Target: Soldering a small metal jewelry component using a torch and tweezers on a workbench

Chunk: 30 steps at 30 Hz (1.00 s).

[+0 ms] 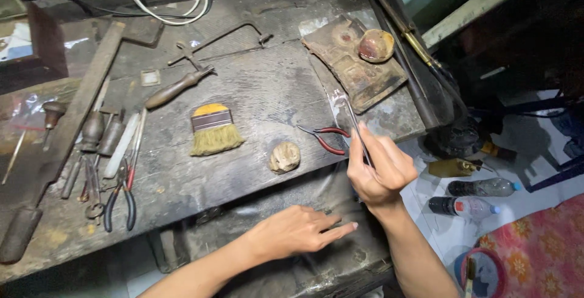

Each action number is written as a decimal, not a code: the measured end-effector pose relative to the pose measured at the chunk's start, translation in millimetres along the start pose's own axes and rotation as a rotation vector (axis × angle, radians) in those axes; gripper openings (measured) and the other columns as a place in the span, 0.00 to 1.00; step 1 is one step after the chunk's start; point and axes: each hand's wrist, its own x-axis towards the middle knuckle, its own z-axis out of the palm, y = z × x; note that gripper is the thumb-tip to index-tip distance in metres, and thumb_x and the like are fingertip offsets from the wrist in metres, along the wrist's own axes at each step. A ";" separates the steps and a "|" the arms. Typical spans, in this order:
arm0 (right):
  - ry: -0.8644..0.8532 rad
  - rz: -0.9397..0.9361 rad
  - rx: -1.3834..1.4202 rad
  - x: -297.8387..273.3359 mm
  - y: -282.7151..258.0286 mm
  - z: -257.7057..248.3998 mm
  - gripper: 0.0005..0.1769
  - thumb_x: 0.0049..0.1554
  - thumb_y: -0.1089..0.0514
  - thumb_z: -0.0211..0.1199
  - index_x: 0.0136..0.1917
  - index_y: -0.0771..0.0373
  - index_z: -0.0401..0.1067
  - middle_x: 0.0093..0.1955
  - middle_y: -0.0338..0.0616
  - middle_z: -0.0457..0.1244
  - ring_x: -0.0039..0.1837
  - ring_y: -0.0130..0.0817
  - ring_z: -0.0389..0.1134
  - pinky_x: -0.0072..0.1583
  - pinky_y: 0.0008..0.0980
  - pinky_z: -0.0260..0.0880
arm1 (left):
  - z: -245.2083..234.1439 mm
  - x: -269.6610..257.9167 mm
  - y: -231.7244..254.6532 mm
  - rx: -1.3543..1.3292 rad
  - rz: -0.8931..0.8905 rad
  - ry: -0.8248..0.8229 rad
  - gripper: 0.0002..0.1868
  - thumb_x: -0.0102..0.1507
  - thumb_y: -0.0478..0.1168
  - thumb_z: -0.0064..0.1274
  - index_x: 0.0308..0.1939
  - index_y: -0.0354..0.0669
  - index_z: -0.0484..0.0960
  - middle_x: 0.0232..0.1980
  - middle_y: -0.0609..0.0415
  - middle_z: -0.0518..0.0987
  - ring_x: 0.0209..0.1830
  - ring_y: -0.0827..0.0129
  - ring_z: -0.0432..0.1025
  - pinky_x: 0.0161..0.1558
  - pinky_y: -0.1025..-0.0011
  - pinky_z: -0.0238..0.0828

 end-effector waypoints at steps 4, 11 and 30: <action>0.003 -0.074 0.023 15.1 -31.9 -12.5 0.06 0.58 0.77 0.71 0.50 0.78 0.78 0.36 0.51 0.67 0.31 0.35 0.59 0.37 0.32 0.62 | 14.3 -4.6 -5.1 -0.016 -0.009 -0.064 0.27 0.64 0.29 0.54 0.68 0.40 0.69 0.34 0.51 0.74 0.18 0.57 0.70 0.15 0.55 0.60; -0.017 -0.166 -0.039 16.8 -62.9 -31.4 0.09 0.59 0.72 0.72 0.53 0.73 0.79 0.36 0.46 0.66 0.32 0.32 0.60 0.38 0.30 0.64 | -3.5 5.3 2.8 -0.015 -0.013 -0.103 0.24 0.61 0.27 0.50 0.63 0.41 0.73 0.26 0.51 0.73 0.18 0.50 0.73 0.17 0.52 0.66; 0.149 -0.315 0.346 54.4 -108.4 6.5 0.05 0.49 0.78 0.70 0.37 0.74 0.82 0.27 0.44 0.63 0.26 0.33 0.58 0.36 0.24 0.64 | 63.9 47.0 -19.4 -0.115 -0.290 -0.085 0.10 0.62 0.46 0.44 0.45 0.51 0.75 0.32 0.54 0.75 0.30 0.57 0.77 0.31 0.58 0.74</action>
